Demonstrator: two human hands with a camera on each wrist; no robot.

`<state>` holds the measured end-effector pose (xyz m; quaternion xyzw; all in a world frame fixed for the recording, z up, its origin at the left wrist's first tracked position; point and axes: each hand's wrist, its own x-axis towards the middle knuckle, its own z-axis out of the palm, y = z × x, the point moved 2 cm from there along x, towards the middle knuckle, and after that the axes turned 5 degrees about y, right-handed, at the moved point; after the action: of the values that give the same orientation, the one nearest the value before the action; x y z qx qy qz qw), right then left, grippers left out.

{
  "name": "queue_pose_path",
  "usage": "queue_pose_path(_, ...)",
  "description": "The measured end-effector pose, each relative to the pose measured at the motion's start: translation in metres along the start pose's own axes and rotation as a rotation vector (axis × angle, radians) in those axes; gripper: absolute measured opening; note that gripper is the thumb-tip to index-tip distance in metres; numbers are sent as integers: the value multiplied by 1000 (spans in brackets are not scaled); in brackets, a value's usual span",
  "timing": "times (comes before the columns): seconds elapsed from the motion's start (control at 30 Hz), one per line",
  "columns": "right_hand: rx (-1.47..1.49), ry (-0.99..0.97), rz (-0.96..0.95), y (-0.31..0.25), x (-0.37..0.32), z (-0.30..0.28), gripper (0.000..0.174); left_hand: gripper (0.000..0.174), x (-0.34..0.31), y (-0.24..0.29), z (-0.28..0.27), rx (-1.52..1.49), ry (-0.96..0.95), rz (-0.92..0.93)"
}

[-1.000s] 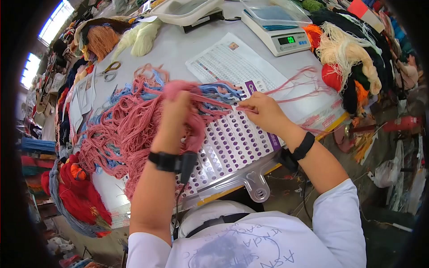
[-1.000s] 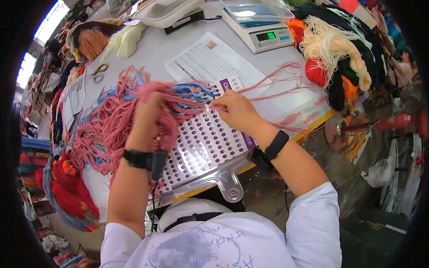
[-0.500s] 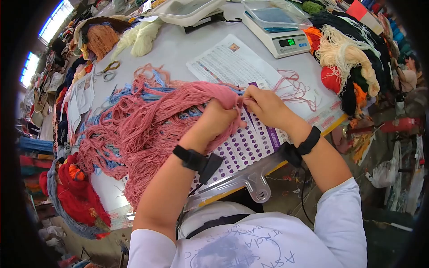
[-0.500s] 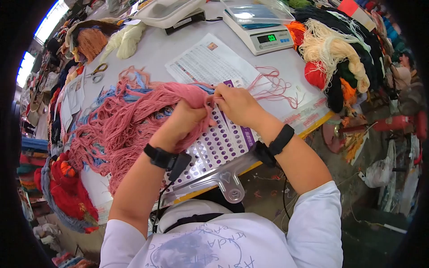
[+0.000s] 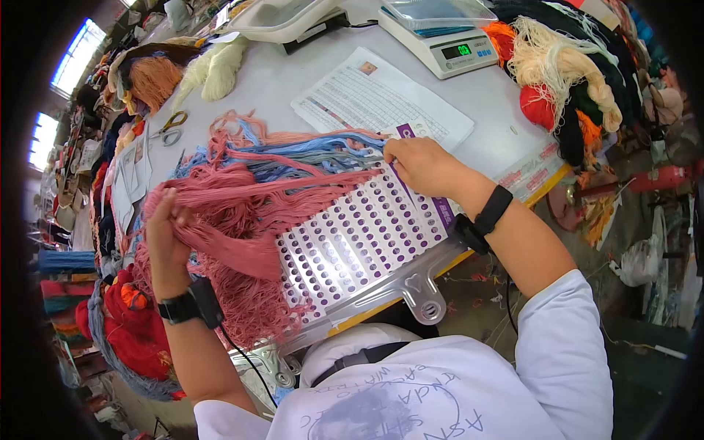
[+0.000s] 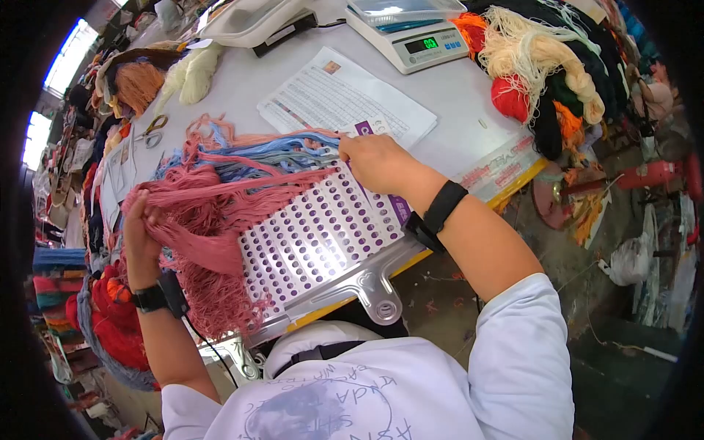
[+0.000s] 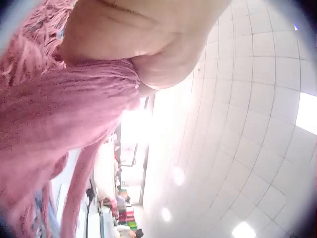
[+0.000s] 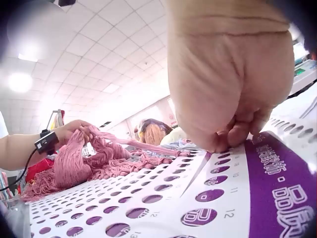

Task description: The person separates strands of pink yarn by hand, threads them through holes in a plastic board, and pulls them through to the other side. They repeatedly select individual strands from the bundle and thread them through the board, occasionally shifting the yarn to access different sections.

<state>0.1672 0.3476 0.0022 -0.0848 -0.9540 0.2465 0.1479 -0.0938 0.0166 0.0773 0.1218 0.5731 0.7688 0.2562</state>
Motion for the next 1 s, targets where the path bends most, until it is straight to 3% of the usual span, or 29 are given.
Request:
queue_pose_path(0.07, -31, -16, 40, -2, 0, 0, 11, 16, 17, 11, -28, -40, 336, 57)
queue_pose_path(0.1, -35, -13, 26, -5, 1, -3, 11, 16, 18, 14, -28, -46, 341, 69)
queue_pose_path(0.17, 58, -48, 81, -10, -1, -8, 10, 8, 5, 25, 5, 69, 445, 290)
queue_pose_path(0.23, 30, 9, 52, -31, -1, -16, 12, 12, -5, 17, 19, 41, 218, 206)
queue_pose_path(0.3, 290, 60, 356, -71, 2, -33, 16, 23, -35, 5, 59, -138, -131, -26)
queue_pose_path(0.33, 509, 55, 334, -96, 1, -35, 17, 30, -50, -2, 79, -275, -329, -172)
queue_pose_path(0.4, 780, 65, 234, -144, -1, -37, 17, 40, -84, -7, 127, -372, -412, -251)
queue_pose_path(0.57, 972, 70, 50, -192, -11, -18, 18, 60, -114, -16, 137, -371, -529, -353)
queue_pose_path(0.67, 1234, -94, 280, -192, -17, -9, 15, 63, -120, -15, 126, -408, -536, -333)
queue_pose_path(0.77, 1292, -32, 275, -199, -19, -5, 13, 61, -123, -16, 117, -416, -548, -336)
queue_pose_path(0.93, 986, 14, 99, -215, -22, -4, 13, 59, -130, -19, 112, -429, -545, -341)
queue_pose_path(1.0, 1049, 15, 155, -215, -23, -1, 12, 57, -130, -18, 107, -412, -530, -302)
